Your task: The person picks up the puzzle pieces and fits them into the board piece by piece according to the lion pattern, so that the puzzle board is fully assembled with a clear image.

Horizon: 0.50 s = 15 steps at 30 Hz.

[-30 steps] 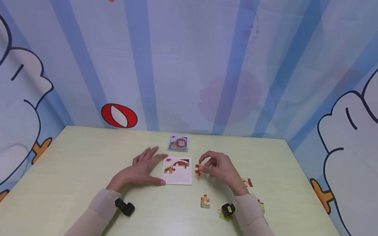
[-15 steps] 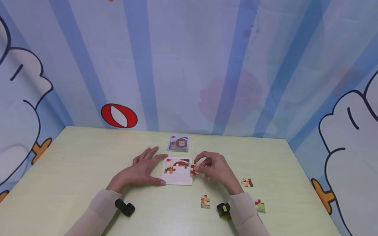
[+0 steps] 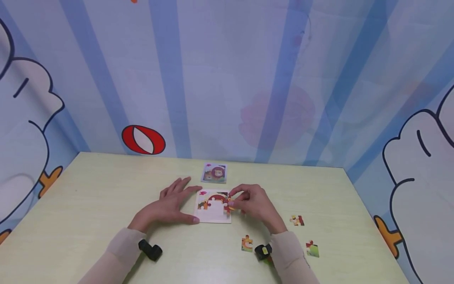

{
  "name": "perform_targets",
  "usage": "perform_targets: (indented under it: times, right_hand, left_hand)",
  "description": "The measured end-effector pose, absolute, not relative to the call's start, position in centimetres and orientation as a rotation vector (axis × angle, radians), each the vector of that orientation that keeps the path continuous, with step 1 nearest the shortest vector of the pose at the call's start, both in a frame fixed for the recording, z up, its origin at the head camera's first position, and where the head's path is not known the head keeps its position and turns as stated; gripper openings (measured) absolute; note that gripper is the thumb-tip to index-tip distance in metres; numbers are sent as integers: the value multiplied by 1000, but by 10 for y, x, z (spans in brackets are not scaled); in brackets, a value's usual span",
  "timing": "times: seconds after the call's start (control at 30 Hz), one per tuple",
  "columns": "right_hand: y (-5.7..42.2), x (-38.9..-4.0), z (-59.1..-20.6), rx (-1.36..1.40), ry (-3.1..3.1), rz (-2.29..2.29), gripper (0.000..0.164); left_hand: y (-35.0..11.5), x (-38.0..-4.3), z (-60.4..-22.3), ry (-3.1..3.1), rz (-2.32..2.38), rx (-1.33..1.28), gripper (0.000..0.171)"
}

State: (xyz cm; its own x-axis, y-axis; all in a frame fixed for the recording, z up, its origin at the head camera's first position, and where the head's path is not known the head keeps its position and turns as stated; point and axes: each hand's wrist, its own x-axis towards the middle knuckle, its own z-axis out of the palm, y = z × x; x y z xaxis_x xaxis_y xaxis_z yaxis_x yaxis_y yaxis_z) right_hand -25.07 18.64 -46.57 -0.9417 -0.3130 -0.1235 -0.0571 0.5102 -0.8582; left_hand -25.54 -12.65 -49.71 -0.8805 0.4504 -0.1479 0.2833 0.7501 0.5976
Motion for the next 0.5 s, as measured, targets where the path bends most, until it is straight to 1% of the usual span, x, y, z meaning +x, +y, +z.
perform_targets:
  times: [0.5]
  right_hand:
    - [170, -256, -466, -218, 2453, -1406, 20]
  left_hand:
    - [-126, -256, -496, 2682, 819, 582, 101]
